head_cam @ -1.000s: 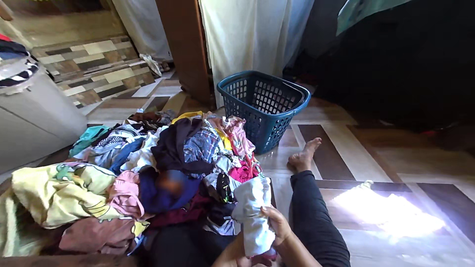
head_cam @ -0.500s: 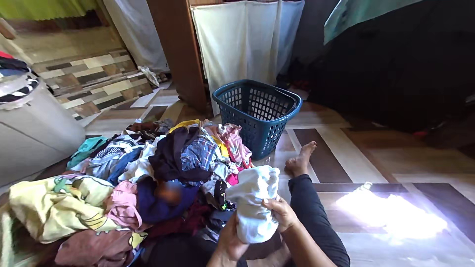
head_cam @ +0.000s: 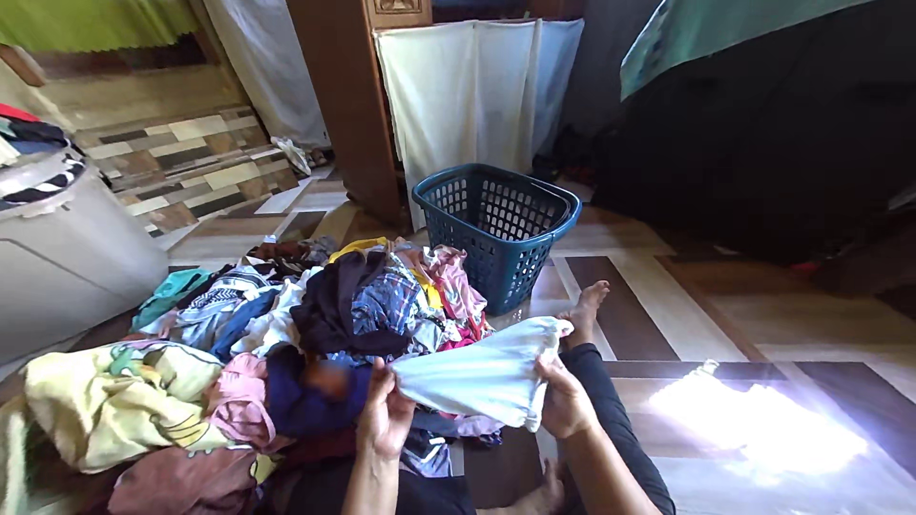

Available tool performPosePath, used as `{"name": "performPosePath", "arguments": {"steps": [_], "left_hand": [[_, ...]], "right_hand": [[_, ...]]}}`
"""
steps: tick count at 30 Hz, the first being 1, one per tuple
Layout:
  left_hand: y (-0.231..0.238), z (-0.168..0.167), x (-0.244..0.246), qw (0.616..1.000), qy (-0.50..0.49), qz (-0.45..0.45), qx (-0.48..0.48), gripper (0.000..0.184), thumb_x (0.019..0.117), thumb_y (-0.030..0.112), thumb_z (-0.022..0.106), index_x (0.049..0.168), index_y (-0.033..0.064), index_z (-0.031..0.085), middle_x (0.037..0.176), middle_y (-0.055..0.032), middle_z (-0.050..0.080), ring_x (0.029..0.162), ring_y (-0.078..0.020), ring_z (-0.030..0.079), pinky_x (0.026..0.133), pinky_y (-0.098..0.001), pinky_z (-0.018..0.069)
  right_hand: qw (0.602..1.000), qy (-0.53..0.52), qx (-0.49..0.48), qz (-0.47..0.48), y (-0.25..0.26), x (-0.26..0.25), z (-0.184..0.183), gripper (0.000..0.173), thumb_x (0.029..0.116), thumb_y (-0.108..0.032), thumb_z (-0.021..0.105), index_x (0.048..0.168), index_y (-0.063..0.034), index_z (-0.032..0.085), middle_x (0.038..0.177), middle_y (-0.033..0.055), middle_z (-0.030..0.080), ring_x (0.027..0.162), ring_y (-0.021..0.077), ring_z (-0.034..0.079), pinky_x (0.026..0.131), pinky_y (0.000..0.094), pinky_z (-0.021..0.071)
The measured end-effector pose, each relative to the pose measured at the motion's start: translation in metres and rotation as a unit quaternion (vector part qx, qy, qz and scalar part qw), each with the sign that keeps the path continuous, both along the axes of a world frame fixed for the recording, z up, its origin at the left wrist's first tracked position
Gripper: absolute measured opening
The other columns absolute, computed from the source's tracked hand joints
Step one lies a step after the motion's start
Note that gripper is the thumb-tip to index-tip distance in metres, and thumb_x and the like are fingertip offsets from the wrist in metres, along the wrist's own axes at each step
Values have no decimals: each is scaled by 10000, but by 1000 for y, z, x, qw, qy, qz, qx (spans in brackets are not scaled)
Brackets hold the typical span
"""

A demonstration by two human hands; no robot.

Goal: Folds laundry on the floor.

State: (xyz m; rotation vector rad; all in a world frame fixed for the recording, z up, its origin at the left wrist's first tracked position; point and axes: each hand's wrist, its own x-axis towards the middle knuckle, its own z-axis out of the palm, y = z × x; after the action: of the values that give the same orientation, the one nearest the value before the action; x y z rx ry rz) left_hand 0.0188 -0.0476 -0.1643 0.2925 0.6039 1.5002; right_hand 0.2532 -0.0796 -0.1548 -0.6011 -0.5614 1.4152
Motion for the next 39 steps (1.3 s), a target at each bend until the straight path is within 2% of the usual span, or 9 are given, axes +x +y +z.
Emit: {"name": "performPosePath", "arguments": {"steps": [6, 9, 12, 17, 19, 22, 29, 34, 39], "left_hand": [[-17, -33, 4, 905, 340, -247, -64, 282, 1010, -18, 431, 1255, 25, 565, 939, -39, 673, 724, -95, 644, 635, -270, 553], [-22, -52, 18, 813, 446, -372, -37, 373, 1104, 238, 394, 1349, 12, 563, 1084, -78, 657, 871, -121, 627, 748, -308, 524], [-32, -41, 33, 853, 359, -379, 6, 575, 1124, 401, 185, 1477, 18, 428, 1311, -112, 630, 1167, -146, 618, 1002, -365, 514], [-23, -27, 52, 951, 163, -262, 8, 788, 1034, 640, 68, 1231, 88, 595, 1046, 18, 744, 993, -73, 700, 863, -302, 585], [-12, -38, 49, 967, 147, -201, 54, 617, 1093, 486, 144, 1355, 40, 481, 1180, -9, 669, 1114, -75, 631, 975, -296, 529], [1, -43, 44, 983, 84, -162, -5, 317, 1085, 227, 295, 1240, 65, 519, 1037, -30, 703, 970, -122, 686, 870, -328, 577], [16, -14, 20, 965, 242, -101, -30, 199, 1070, 99, 415, 1230, 43, 521, 945, -46, 694, 840, -123, 701, 754, -325, 609], [16, -10, 13, 951, 282, -121, 28, 628, 996, -2, 521, 1551, 61, 235, 1169, -111, 638, 948, -150, 679, 796, -331, 589], [13, -7, 3, 915, 347, -122, 167, 941, 792, -71, 651, 1571, -32, 123, 1195, -98, 619, 972, -126, 687, 862, -296, 589]], "right_hand": [[999, -25, -5, 21, 8, -5, 20, 319, 978, -45, 395, 1285, -113, 443, 908, 10, 743, 797, 104, 739, 715, 289, 636], [992, -88, -26, 92, 7, -15, 29, 357, 961, -37, 415, 1310, -95, 463, 891, 6, 737, 768, 85, 725, 700, 271, 625], [979, -104, -6, 174, 0, -23, 33, 395, 952, -52, 415, 1340, -119, 451, 944, -38, 742, 830, 55, 722, 766, 252, 618], [988, -101, 10, 117, -8, -15, 42, 228, 966, -91, 426, 1114, -145, 591, 871, -52, 755, 794, 28, 721, 748, 227, 613], [990, -97, 4, 99, -7, -7, 40, 234, 978, -81, 399, 1109, -139, 584, 859, -40, 750, 782, 33, 721, 733, 226, 616], [988, -133, -20, 73, -6, -2, 43, 272, 1003, -17, 342, 1166, -116, 535, 852, -64, 733, 757, 13, 706, 716, 194, 603], [902, -424, -64, -53, 12, 19, 26, 428, 949, -46, 610, 1332, 44, 441, 955, 88, 692, 788, 114, 696, 726, 308, 600], [890, -455, -5, -33, 9, 16, 6, 759, 882, -4, 640, 1532, 19, 249, 1127, 156, 686, 902, 151, 719, 806, 353, 615], [768, -639, 26, 25, 5, 26, 6, 591, 906, 44, 602, 1481, 51, 469, 1375, 300, 563, 1225, 355, 607, 1048, 465, 493]]}}
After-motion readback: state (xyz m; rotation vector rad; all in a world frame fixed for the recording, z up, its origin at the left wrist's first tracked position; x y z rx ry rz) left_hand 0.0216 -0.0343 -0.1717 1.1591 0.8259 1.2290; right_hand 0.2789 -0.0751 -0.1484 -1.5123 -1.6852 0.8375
